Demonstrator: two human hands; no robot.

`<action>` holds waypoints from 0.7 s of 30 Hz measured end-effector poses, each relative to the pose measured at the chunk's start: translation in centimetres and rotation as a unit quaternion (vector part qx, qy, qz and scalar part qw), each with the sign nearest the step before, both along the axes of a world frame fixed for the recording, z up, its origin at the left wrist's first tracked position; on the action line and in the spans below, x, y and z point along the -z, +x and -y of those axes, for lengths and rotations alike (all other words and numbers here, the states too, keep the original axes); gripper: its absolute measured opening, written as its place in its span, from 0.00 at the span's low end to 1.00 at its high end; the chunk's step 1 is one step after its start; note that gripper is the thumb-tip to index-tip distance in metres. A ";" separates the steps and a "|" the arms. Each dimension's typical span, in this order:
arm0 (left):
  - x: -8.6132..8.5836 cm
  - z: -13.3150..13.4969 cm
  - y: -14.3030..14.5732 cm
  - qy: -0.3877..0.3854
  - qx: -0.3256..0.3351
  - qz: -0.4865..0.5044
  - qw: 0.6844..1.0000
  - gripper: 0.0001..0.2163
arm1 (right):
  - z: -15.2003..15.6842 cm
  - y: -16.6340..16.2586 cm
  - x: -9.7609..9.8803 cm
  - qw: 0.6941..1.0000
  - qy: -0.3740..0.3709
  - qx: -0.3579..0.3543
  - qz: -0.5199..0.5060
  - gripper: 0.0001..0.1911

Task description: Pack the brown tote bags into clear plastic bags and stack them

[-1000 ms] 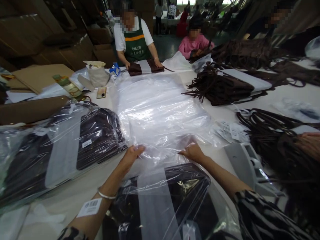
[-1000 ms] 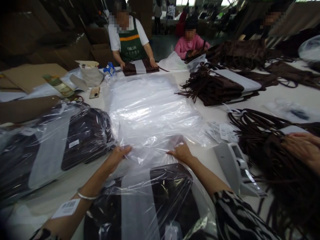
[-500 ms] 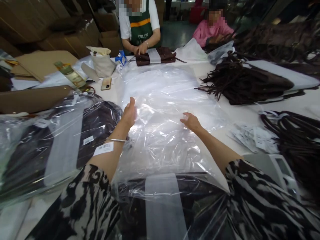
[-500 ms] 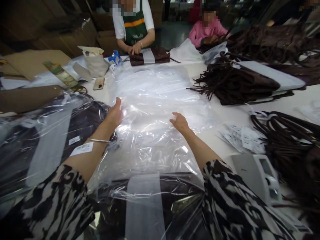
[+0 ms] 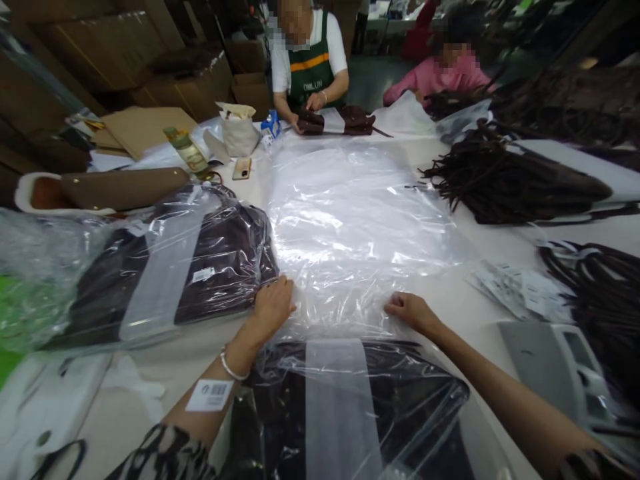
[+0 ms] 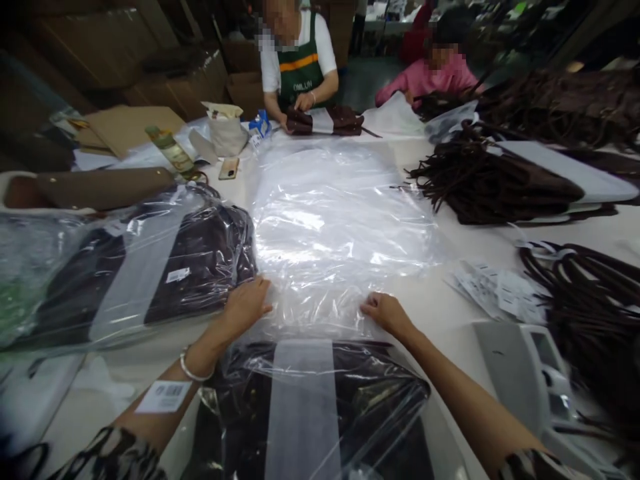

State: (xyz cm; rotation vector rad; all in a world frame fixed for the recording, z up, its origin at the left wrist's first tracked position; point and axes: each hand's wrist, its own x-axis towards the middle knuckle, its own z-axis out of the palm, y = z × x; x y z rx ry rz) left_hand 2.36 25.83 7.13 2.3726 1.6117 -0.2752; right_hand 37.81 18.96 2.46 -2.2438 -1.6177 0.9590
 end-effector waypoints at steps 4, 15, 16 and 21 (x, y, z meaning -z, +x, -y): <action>-0.1 -0.2 0.5 -0.047 -0.015 -0.016 0.999 0.10 | -0.9 -0.5 -1.7 0.991 0.057 0.066 -0.103 0.17; -10.5 3.6 -0.2 0.336 0.010 0.374 0.865 0.18 | 4.7 -4.0 -8.3 0.865 0.309 0.245 -0.311 0.20; -10.3 4.7 1.1 0.310 0.090 0.353 0.878 0.15 | 4.7 -4.4 -8.9 0.868 0.306 0.226 -0.319 0.19; -5.6 7.5 6.2 -0.019 0.201 0.190 0.961 0.19 | 2.1 -5.8 -10.8 0.865 0.322 0.173 -0.343 0.18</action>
